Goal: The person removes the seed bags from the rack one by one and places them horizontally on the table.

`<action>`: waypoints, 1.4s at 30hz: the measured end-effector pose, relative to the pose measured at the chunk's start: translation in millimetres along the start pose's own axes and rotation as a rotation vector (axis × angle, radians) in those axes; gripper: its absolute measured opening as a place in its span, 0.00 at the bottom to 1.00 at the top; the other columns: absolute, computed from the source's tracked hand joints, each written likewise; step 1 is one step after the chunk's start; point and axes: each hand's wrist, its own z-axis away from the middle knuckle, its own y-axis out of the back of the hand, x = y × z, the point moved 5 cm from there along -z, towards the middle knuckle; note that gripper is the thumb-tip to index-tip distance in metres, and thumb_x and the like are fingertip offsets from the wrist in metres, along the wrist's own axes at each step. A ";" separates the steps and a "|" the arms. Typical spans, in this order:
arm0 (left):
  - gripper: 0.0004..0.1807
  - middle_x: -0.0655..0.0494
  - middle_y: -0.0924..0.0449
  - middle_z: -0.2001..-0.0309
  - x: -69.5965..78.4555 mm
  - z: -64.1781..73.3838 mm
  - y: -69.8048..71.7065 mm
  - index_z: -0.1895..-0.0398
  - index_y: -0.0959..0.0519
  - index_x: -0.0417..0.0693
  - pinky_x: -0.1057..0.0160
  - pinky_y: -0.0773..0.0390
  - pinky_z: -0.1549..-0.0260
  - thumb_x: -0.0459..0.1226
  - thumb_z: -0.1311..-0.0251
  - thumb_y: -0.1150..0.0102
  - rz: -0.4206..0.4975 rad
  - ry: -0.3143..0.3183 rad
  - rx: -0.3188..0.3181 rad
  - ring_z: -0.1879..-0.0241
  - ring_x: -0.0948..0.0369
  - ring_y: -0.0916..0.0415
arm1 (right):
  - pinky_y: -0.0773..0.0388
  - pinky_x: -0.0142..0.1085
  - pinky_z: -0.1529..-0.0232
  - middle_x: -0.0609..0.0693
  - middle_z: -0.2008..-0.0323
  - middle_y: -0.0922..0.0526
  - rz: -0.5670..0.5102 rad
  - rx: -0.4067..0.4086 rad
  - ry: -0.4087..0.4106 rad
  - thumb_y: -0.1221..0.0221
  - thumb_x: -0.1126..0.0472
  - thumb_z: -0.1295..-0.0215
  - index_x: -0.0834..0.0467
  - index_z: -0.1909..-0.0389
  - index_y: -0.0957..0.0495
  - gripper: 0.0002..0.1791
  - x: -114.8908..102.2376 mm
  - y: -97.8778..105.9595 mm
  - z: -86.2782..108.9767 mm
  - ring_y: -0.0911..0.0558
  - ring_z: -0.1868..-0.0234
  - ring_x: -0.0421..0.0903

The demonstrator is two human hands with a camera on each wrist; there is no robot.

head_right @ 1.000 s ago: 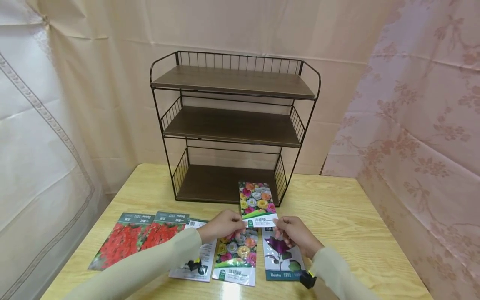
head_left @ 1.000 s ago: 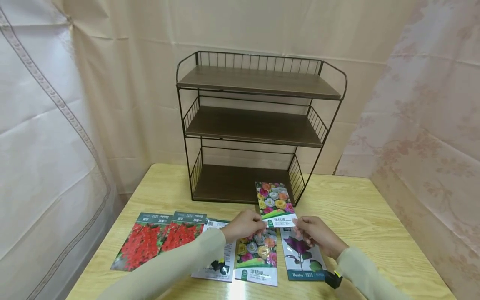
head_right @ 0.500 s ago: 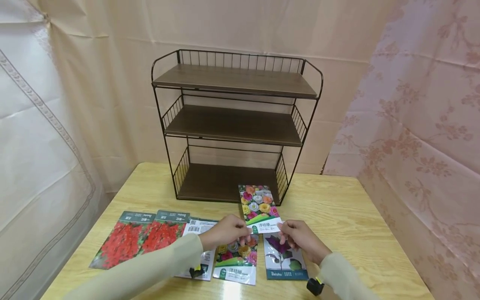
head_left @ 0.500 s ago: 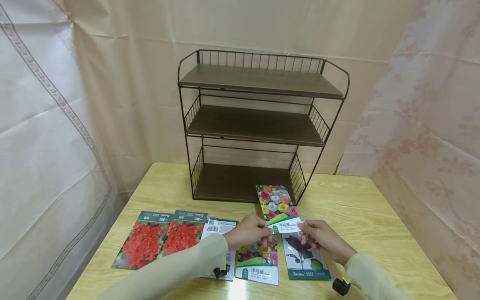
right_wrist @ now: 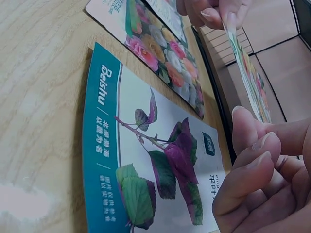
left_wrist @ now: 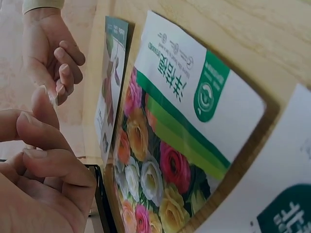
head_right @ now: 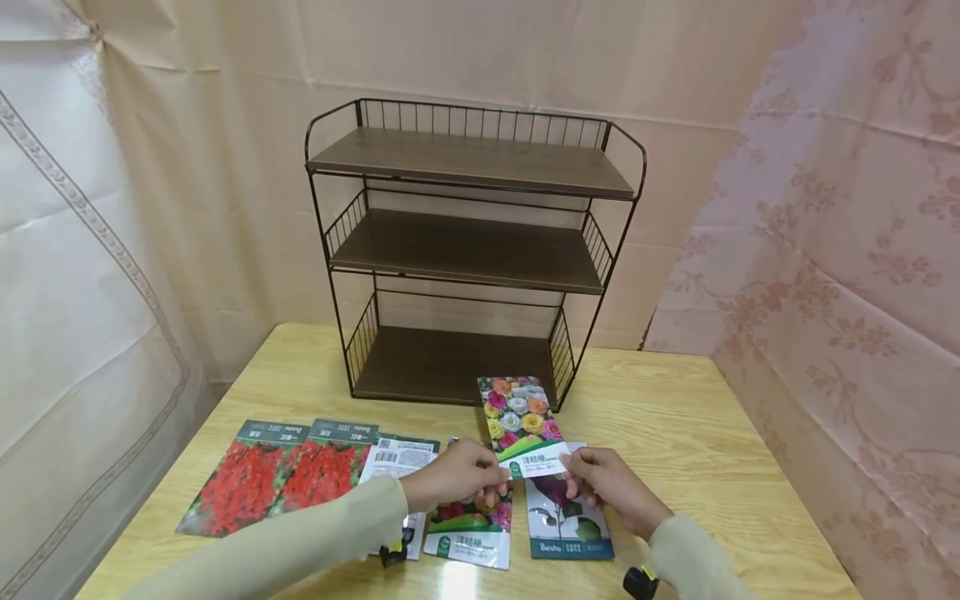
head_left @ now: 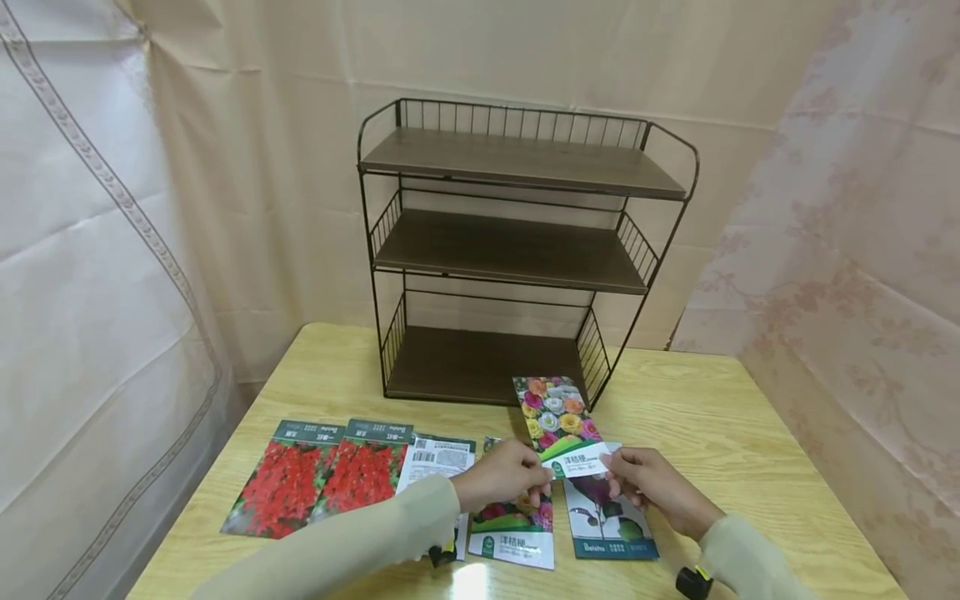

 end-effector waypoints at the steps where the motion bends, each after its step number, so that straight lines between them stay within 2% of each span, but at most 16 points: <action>1: 0.15 0.54 0.16 0.77 0.3 0.1 -1.4 0.72 0.14 0.46 0.68 0.39 0.86 0.40 0.26 0.41 0.003 0.001 -0.003 0.83 0.64 0.33 | 0.30 0.32 0.76 0.52 0.70 0.19 0.003 -0.002 0.001 0.46 0.43 0.22 0.67 0.61 0.23 0.27 0.8 0.6 1.2 0.32 0.75 0.42; 6: 0.15 0.53 0.16 0.77 3.0 1.3 -8.8 0.71 0.13 0.44 0.68 0.41 0.86 0.40 0.27 0.40 0.010 -0.002 -0.011 0.85 0.65 0.36 | 0.31 0.31 0.77 0.51 0.70 0.18 -0.004 -0.005 -0.009 0.46 0.44 0.21 0.67 0.60 0.23 0.27 6.3 2.6 7.0 0.31 0.75 0.41; 11: 0.14 0.52 0.18 0.80 5.0 2.4 -17.3 0.71 0.13 0.41 0.69 0.43 0.89 0.39 0.28 0.39 0.067 0.017 -0.032 0.88 0.66 0.39 | 0.31 0.31 0.77 0.50 0.70 0.19 -0.026 -0.013 -0.022 0.46 0.44 0.21 0.67 0.60 0.24 0.26 12.1 4.5 11.9 0.31 0.76 0.41; 15: 0.13 0.51 0.18 0.79 5.2 3.8 -24.0 0.71 0.13 0.41 0.71 0.41 0.88 0.38 0.28 0.38 0.099 0.044 -0.044 0.87 0.65 0.36 | 0.31 0.31 0.77 0.50 0.70 0.20 -0.044 -0.026 -0.024 0.46 0.44 0.21 0.67 0.60 0.24 0.26 16.1 6.7 17.5 0.31 0.76 0.41; 20: 0.13 0.52 0.17 0.79 8.0 6.1 -30.5 0.73 0.14 0.41 0.70 0.37 0.85 0.37 0.29 0.38 0.085 0.027 -0.049 0.82 0.63 0.27 | 0.31 0.31 0.76 0.50 0.69 0.19 -0.056 -0.030 -0.029 0.47 0.44 0.21 0.67 0.58 0.24 0.27 18.9 8.4 25.4 0.31 0.75 0.41; 24: 0.13 0.52 0.18 0.80 9.3 6.4 -33.7 0.72 0.14 0.39 0.70 0.37 0.84 0.36 0.29 0.37 0.077 0.013 -0.062 0.82 0.63 0.27 | 0.30 0.32 0.76 0.50 0.70 0.19 -0.057 -0.029 -0.032 0.47 0.43 0.21 0.66 0.59 0.24 0.26 22.9 9.5 30.4 0.31 0.76 0.41; 30: 0.14 0.53 0.18 0.79 8.8 5.8 -36.3 0.72 0.14 0.41 0.70 0.40 0.85 0.38 0.29 0.38 0.053 0.015 -0.079 0.85 0.65 0.33 | 0.30 0.31 0.77 0.50 0.70 0.19 -0.067 -0.035 -0.016 0.47 0.43 0.21 0.66 0.60 0.24 0.26 26.9 11.9 34.8 0.31 0.76 0.41; 38: 0.14 0.53 0.17 0.79 10.9 2.4 -44.1 0.73 0.14 0.41 0.70 0.33 0.83 0.38 0.29 0.38 0.040 -0.001 -0.083 0.82 0.63 0.27 | 0.30 0.32 0.76 0.50 0.71 0.19 -0.061 -0.032 -0.023 0.49 0.44 0.20 0.65 0.61 0.24 0.26 32.8 17.4 41.1 0.31 0.76 0.42; 42: 0.14 0.54 0.17 0.80 13.2 -2.0 -49.4 0.74 0.14 0.43 0.71 0.37 0.86 0.38 0.28 0.38 0.017 -0.024 -0.095 0.86 0.66 0.35 | 0.30 0.32 0.76 0.50 0.71 0.20 -0.059 -0.021 -0.023 0.49 0.43 0.20 0.65 0.61 0.24 0.26 34.2 21.6 45.8 0.31 0.75 0.42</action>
